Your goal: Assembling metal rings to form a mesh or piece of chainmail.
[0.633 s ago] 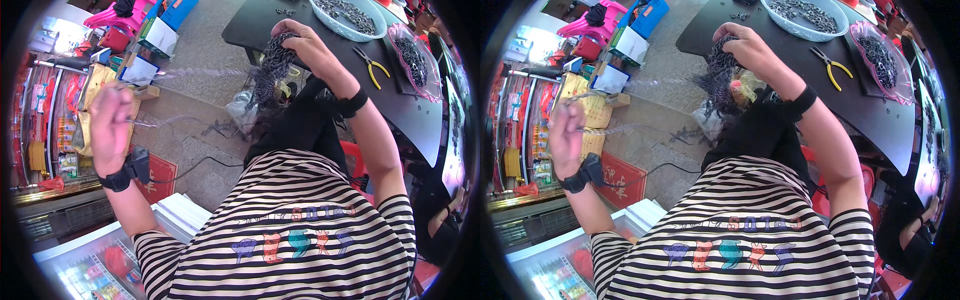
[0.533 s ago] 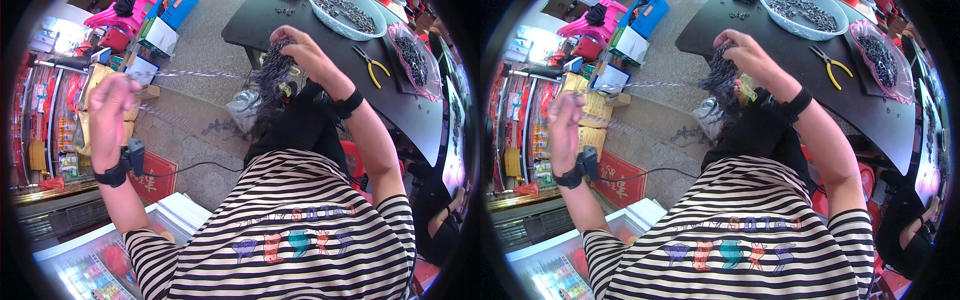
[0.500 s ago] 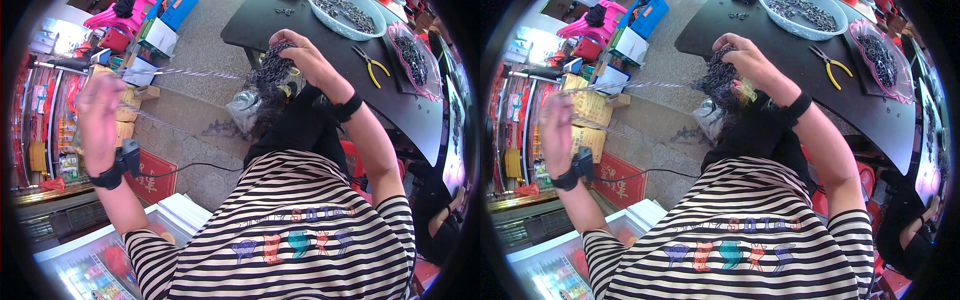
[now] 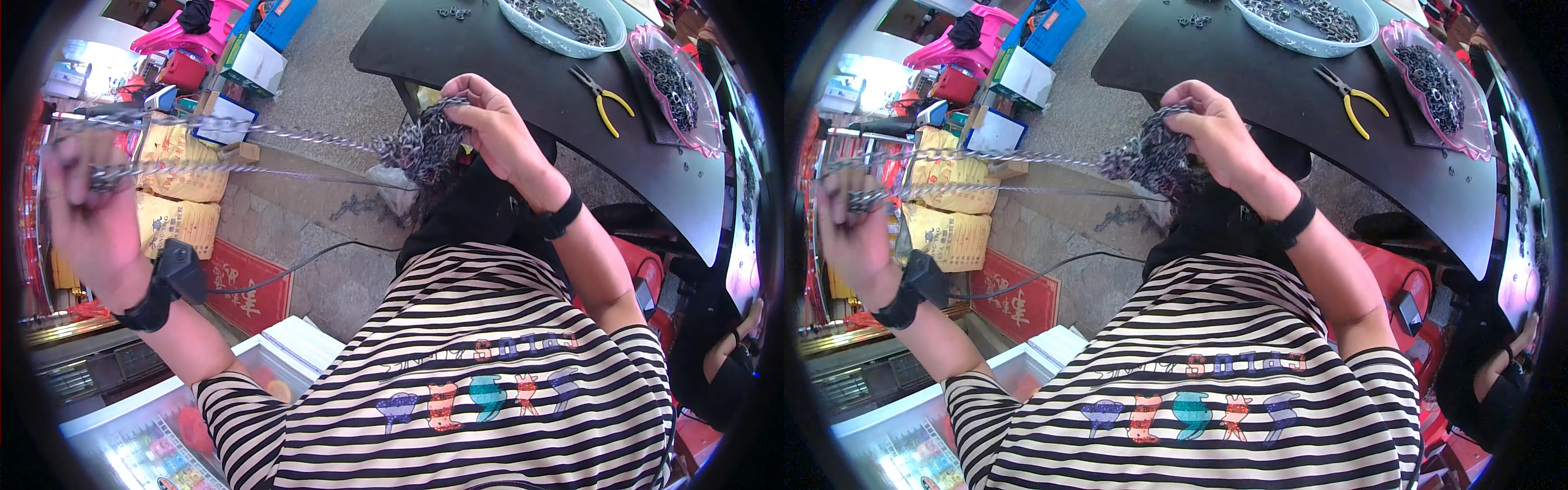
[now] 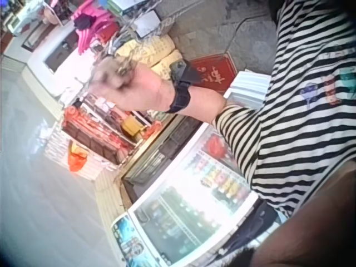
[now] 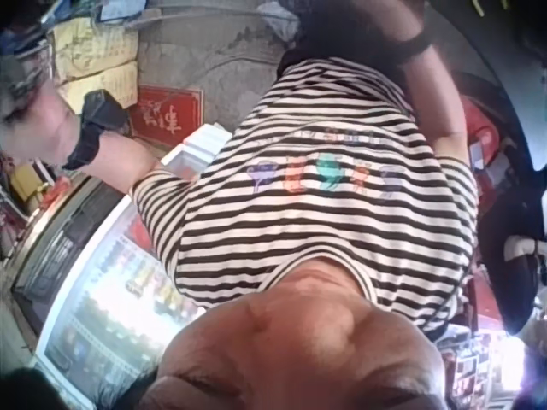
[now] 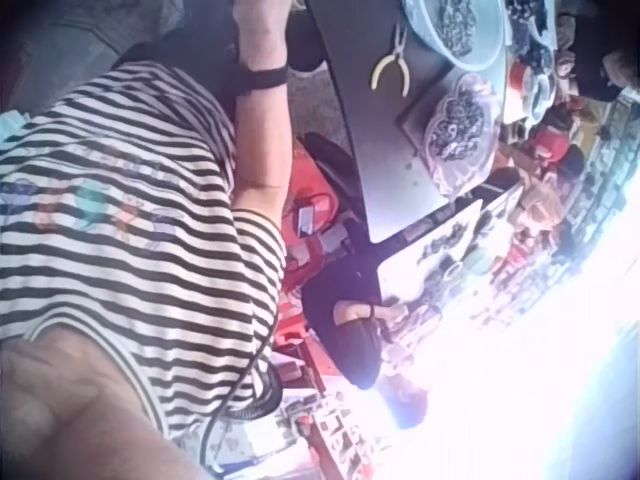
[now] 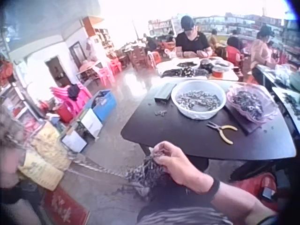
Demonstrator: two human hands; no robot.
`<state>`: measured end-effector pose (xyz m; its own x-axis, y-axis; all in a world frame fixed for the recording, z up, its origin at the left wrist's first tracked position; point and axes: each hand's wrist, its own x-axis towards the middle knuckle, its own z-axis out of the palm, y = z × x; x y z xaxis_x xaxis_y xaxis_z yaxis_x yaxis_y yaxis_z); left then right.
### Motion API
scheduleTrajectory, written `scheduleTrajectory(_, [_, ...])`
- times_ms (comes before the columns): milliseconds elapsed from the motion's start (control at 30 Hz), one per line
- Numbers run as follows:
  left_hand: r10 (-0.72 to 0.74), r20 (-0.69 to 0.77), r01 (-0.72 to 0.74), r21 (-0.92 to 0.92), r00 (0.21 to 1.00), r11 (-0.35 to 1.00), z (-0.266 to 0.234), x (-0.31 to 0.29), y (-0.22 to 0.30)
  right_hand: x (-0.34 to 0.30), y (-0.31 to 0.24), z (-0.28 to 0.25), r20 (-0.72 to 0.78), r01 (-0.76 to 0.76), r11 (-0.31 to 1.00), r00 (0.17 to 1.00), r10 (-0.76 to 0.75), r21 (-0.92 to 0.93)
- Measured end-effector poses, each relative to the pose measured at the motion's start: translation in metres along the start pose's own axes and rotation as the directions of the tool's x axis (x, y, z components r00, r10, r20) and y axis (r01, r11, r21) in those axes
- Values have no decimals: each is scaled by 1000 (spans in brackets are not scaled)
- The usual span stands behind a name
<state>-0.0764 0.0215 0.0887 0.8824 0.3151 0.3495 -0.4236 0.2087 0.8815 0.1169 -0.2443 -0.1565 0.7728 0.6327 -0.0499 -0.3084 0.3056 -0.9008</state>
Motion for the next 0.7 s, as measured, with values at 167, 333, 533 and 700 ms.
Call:
scheduleTrajectory(167, [90,175,-81,-58,980,995,23,11,25,2,47,-21,67,229,692,965,-253,-685])
scheduleTrajectory(333, [-57,215,70,-53,975,996,56,14,-14,1,59,-27,83,198,803,979,-184,-562])
scheduleTrajectory(533, [-57,314,98,-116,948,988,56,15,-18,-31,4,16,299,449,377,869,-394,-810])
scheduleTrajectory(700, [-76,340,94,-37,937,995,62,22,-22,9,58,-5,610,589,462,782,-123,-663])
